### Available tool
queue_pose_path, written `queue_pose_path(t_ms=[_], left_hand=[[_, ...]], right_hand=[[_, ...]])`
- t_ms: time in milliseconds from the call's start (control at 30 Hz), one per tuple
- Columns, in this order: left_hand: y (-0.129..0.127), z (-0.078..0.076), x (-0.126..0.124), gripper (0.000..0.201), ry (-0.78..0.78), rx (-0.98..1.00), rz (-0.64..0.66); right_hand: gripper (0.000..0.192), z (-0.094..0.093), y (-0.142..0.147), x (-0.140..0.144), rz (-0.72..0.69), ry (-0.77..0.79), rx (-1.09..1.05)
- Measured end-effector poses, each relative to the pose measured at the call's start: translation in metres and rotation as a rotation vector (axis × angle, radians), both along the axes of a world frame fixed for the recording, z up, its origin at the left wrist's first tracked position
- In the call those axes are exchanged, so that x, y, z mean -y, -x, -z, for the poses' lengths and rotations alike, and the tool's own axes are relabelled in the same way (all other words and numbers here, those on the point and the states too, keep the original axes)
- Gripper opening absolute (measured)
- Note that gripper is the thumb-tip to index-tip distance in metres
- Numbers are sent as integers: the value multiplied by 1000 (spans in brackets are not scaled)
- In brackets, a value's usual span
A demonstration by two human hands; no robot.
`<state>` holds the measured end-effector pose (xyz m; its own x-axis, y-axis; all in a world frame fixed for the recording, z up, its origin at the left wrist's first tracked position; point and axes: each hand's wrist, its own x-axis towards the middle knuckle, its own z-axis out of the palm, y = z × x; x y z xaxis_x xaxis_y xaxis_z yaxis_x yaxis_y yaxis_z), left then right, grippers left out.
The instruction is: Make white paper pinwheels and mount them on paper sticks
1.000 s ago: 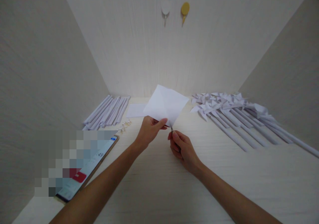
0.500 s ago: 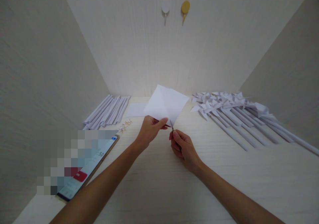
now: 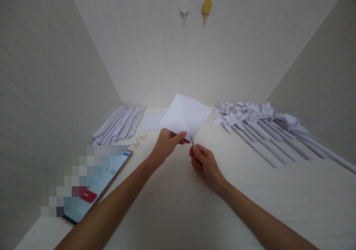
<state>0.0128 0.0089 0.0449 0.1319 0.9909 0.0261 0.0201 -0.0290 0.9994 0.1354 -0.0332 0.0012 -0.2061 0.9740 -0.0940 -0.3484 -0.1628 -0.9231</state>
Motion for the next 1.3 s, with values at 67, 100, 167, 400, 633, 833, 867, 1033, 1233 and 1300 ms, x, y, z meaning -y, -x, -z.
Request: queue_pose_path(t_ms=[67, 100, 167, 400, 633, 833, 867, 1033, 1233, 1300], left_hand=[[1, 1, 0, 17, -7, -12, 3], [1, 1, 0, 18, -3, -20, 7], [1, 2, 0, 22, 13, -31, 22], [2, 1, -1, 25, 38, -64, 71], [2, 2, -2, 25, 54, -115, 143], [1, 3, 0, 24, 62, -114, 127], [1, 3, 0, 24, 69, -100, 124], [3, 3, -2, 24, 71, -58, 82], [4, 0, -3, 22, 31, -19, 16], [4, 0, -3, 21, 30, -15, 17]], right_hand=[[29, 0, 0, 0, -1, -1, -2], [29, 1, 0, 0, -1, -3, -4], [29, 1, 0, -1, -2, -9, -12], [28, 2, 0, 0, -15, -17, -18], [30, 1, 0, -2, -16, -24, -44], [30, -1, 0, -2, -29, -8, -63], [29, -1, 0, -2, -32, -6, -69], [28, -2, 0, -2, -64, 4, -91], [28, 0, -1, -1, -85, 5, -70], [28, 0, -1, 0, -83, 5, -63]])
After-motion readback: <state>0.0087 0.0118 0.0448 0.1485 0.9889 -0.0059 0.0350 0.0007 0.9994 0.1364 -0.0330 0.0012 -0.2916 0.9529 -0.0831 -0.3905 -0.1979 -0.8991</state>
